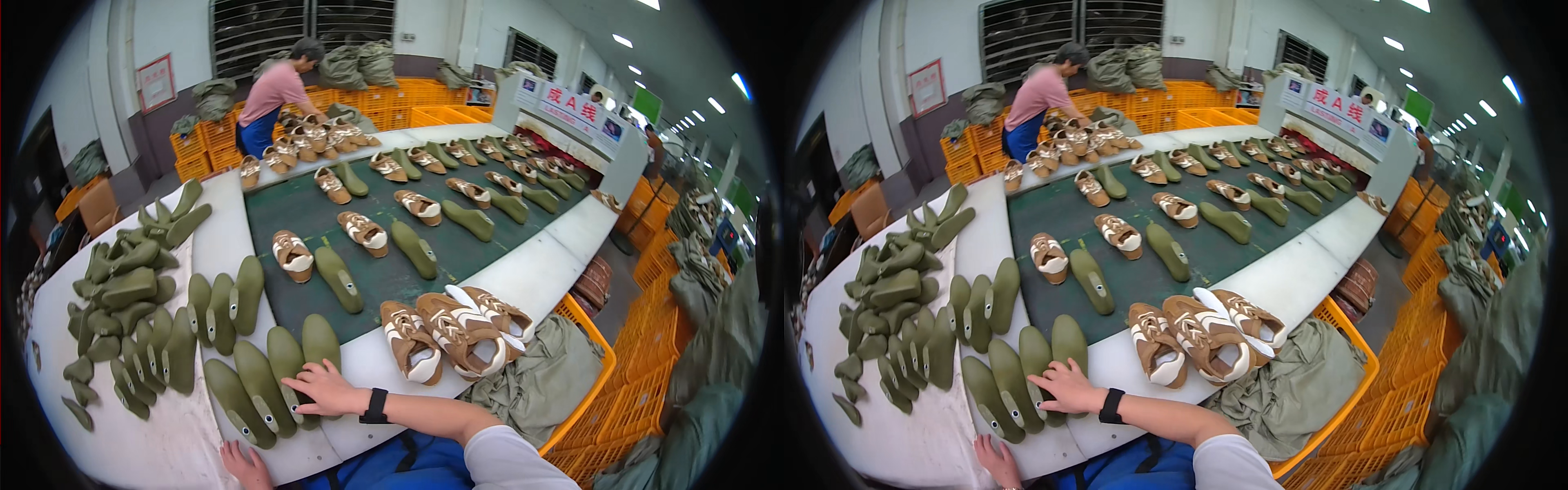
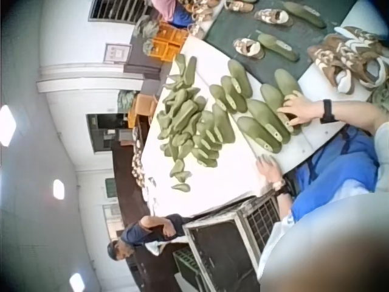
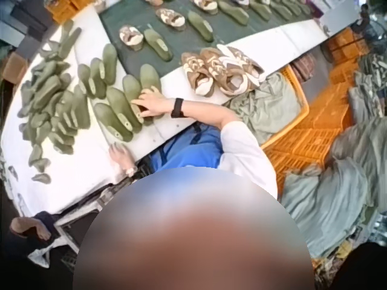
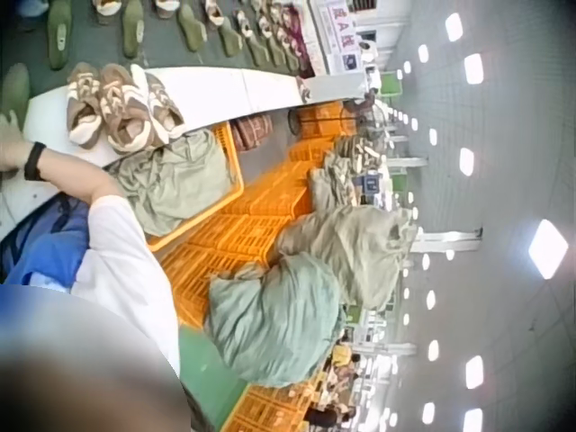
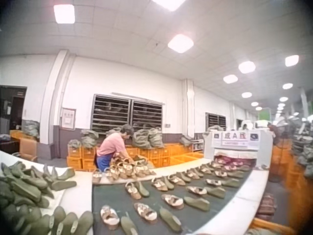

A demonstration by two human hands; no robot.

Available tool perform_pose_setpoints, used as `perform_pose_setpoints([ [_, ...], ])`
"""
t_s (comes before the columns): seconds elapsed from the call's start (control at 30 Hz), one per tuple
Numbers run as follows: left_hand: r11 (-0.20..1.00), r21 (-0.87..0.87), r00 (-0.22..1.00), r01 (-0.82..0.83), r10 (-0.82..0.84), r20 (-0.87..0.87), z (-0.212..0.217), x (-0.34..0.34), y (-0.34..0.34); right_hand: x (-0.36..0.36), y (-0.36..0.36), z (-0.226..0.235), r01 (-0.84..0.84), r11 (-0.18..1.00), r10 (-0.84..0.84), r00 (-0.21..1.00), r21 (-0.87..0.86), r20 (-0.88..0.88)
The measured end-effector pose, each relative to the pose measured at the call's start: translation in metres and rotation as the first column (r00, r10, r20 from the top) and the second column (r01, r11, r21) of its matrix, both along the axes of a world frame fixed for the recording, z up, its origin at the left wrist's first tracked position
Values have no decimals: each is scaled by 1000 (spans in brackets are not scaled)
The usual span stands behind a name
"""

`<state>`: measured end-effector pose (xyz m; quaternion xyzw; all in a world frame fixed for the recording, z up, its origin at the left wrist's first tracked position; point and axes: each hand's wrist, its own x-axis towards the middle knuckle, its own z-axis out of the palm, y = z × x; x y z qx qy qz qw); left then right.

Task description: The person inserts green shoe lasts into brown and white slip-on shoes on a factory table, then places the assembled units into a yellow basket. The person repeatedly picks up lasts and shoes, aligns them, and deposits the finished pairs while other workers handle similar items nearby.

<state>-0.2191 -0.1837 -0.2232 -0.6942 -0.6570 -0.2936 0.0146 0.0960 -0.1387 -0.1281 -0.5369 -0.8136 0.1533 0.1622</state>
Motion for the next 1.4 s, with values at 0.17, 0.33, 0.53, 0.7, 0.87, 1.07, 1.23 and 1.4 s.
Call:
perform_pose_setpoints([
  [0.17,998,-42,999,-48,48,4,-12,-1,-2,-5,-2,5,27,999,-28,999,34,46],
  [0.33,998,-42,999,-46,46,0,-6,3,-4,-10,-4,-4,73,981,-81,996,178,35],
  [0.53,999,-29,999,-45,45,6,-3,6,-4,-11,-5,-7,98,968,-100,995,229,-3],
  [0.7,999,-17,999,-51,51,2,-5,6,-4,-11,-6,-6,113,966,-104,993,232,-49],
  [0.87,1000,4,999,-19,19,-29,-5,2,-1,-11,-5,-5,116,975,-106,992,187,-63],
  [1.07,999,-36,993,17,-21,-118,-6,-7,-4,-12,-5,-1,93,986,-96,995,137,12],
  [1.23,999,-40,993,-6,2,-119,-9,-6,-3,-12,-6,1,101,987,-104,995,124,12],
  [1.4,999,-38,993,-20,15,-118,-8,-5,-4,-11,-7,0,117,986,-113,993,115,-42],
])
